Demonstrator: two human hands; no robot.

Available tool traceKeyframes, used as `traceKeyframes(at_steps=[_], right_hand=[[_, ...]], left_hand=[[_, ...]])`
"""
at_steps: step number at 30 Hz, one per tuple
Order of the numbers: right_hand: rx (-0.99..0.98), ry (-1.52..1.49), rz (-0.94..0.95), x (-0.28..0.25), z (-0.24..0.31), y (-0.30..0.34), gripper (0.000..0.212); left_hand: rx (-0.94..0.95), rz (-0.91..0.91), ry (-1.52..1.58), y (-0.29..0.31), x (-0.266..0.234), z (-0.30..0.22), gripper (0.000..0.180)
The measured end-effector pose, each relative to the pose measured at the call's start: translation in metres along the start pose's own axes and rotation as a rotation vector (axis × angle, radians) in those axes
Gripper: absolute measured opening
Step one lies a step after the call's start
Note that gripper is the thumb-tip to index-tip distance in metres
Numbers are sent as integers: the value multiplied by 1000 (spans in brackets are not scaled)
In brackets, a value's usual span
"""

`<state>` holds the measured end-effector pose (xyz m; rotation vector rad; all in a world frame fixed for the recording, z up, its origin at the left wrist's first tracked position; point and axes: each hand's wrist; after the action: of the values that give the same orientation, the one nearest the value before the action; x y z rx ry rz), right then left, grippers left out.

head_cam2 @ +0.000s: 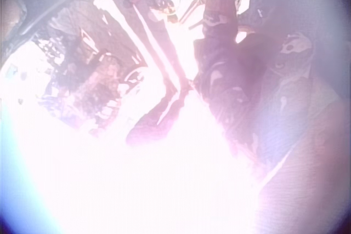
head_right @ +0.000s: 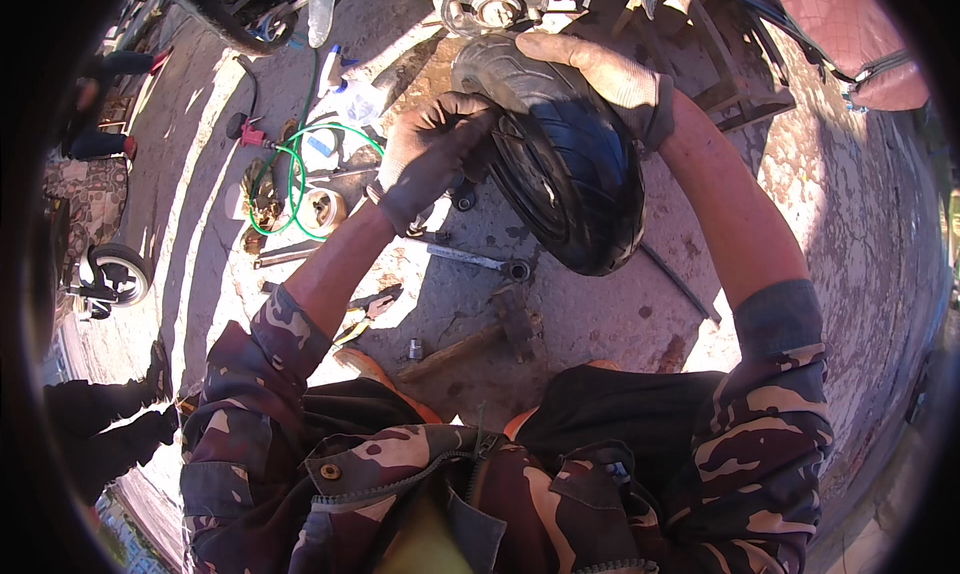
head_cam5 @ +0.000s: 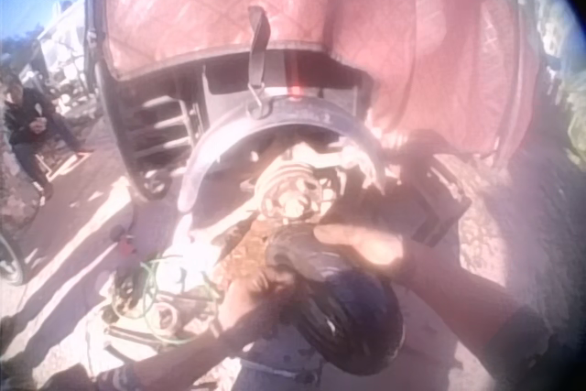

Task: The person loosens the lug nuts on a small scooter wheel mounted on a raised stand, pulls the wheel free, and carries it to the ground. They then hold the wheel between their legs and work tire irons around the rim to pry the tire bead off the wheel hub.

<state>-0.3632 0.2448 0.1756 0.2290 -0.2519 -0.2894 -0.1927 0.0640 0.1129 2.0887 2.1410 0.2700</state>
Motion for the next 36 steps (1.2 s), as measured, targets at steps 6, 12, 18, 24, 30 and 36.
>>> traceKeyframes(at_steps=[6, 12, 18, 24, 30, 36], right_hand=[[41, -45, -112, 8, 3, 1, 47], [-10, 31, -48, -1, -4, -2, 47], [40, -98, -87, 4, 0, -2, 46], [77, -118, -110, 2, -3, -1, 46], [-38, -11, -62, -3, -8, -7, 45], [79, -147, -47, -25, -18, 2, 47]], left_hand=[[68, 31, 172, 5, 0, -5, 16], [98, 75, 290, 7, -3, -1, 21], [73, 77, 355, 8, -3, -8, 20], [31, 112, 366, 11, 0, -11, 27], [12, 126, 405, 10, 5, -2, 36], [43, 179, 171, 23, -38, 6, 19]])
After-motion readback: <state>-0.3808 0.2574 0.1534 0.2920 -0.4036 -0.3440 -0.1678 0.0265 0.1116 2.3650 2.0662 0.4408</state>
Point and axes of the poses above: each hand's wrist, its own y-axis away from the middle knuckle, its own x-axis out of the palm, z = x × y, and after that the axes turned 12 degrees about z, right-handed
